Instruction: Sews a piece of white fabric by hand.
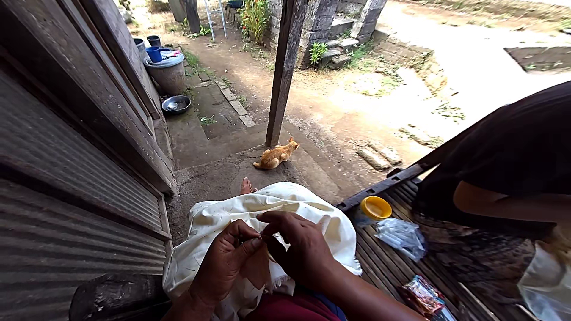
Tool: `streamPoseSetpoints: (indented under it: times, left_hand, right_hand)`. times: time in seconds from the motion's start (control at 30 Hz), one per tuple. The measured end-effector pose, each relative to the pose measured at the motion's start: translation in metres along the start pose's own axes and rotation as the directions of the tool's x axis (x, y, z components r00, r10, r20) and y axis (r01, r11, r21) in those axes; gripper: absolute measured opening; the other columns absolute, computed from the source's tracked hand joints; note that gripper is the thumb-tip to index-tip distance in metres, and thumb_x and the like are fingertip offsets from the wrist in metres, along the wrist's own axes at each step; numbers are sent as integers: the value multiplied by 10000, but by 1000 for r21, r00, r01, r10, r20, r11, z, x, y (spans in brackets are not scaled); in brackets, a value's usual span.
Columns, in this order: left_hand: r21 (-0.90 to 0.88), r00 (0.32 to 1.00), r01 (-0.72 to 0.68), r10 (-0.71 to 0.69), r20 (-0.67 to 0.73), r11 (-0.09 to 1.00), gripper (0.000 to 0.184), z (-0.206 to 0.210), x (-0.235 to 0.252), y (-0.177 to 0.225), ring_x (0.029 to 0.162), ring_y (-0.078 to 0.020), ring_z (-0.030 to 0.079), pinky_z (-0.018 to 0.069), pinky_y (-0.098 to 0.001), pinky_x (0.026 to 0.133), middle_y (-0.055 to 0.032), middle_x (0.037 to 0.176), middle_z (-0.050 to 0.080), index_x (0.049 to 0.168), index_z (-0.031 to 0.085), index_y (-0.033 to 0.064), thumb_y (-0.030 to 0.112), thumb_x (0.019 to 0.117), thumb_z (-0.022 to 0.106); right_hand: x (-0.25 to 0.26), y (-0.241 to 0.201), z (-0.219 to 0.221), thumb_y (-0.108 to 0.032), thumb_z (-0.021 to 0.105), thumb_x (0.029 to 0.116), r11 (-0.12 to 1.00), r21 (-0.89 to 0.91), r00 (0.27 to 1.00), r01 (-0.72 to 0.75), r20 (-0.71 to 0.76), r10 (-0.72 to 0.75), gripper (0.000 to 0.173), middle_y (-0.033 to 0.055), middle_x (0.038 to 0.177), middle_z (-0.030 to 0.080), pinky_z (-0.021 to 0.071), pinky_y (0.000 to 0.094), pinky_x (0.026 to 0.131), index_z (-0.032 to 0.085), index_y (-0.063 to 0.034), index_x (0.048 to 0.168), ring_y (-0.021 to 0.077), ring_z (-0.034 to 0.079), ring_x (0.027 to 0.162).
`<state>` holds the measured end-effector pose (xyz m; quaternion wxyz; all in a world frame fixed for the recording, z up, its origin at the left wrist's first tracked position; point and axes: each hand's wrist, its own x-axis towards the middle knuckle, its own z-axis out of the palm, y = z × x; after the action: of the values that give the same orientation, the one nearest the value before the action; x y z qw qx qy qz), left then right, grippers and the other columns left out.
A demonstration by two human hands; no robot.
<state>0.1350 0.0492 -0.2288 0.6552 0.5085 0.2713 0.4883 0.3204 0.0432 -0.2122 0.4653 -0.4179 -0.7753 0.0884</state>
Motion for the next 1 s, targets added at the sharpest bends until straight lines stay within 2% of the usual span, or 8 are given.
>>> streamPoseSetpoints:
  times: [0.07,0.23,0.47,0.6,0.7,0.77,0.9,1.0]
  left_hand:
    - [-64,1000,15,-16,-19,998,124,1,1,0,833,-68,674,580,-242,787,-18,926,694,971,655,98,25,906,732]
    - [-89,999,25,-23,23,996,340,0,2,-2,830,-74,690,582,-256,813,4,913,703,1195,581,119,21,905,730]
    - [-94,996,23,-31,-82,995,109,-1,3,-3,832,-77,699,595,-248,798,-38,906,729,956,732,55,-5,869,757]
    - [-111,988,10,-27,-152,994,83,-5,6,-2,778,-66,696,597,-235,740,-26,869,723,951,726,72,10,897,726]
    - [-37,997,-24,21,-69,999,190,-5,4,-2,862,-74,698,592,-249,815,-22,967,732,1110,716,46,22,922,709]
    - [64,997,-68,69,-24,996,160,-5,3,-3,866,-55,692,587,-232,816,2,967,730,1092,717,60,38,934,701]
    - [317,959,-284,273,78,905,76,-12,2,3,902,-26,653,562,-197,825,37,994,682,1054,682,103,126,982,671]
    - [461,907,-421,378,188,781,67,-18,3,19,1036,-31,596,520,-188,904,50,1064,603,1073,659,162,196,1025,626]
  right_hand:
    - [0,0,0,-95,616,928,998,-52,1000,28,4,-28,261,-34,798,719,497,249,599,681,-101,1181,100,609,663]
    - [1,0,-2,-98,594,947,985,-134,994,105,32,-101,244,-28,795,726,515,271,598,684,-123,1173,131,653,691]
    - [2,1,-6,-105,568,997,952,-237,980,196,73,-184,309,-28,658,624,400,293,502,693,-145,1276,160,538,582]
    - [0,-3,-15,-125,593,1020,972,-22,970,236,69,-234,232,-4,772,714,487,248,601,668,-121,1240,120,622,663]
    - [-1,0,-15,-121,600,1007,982,-36,981,185,67,-183,255,-7,794,727,519,255,624,667,-118,1254,118,650,687]
    - [0,1,-16,-98,616,977,990,29,987,140,80,-142,286,-6,794,723,535,246,636,664,-91,1259,102,656,686]
    - [3,-6,-28,-39,662,959,915,393,985,86,106,-138,79,30,860,700,559,157,705,624,-37,1029,30,659,765]
    - [10,-4,-44,-31,543,968,980,152,976,128,154,-151,183,34,870,673,530,242,644,673,-115,869,100,651,796]
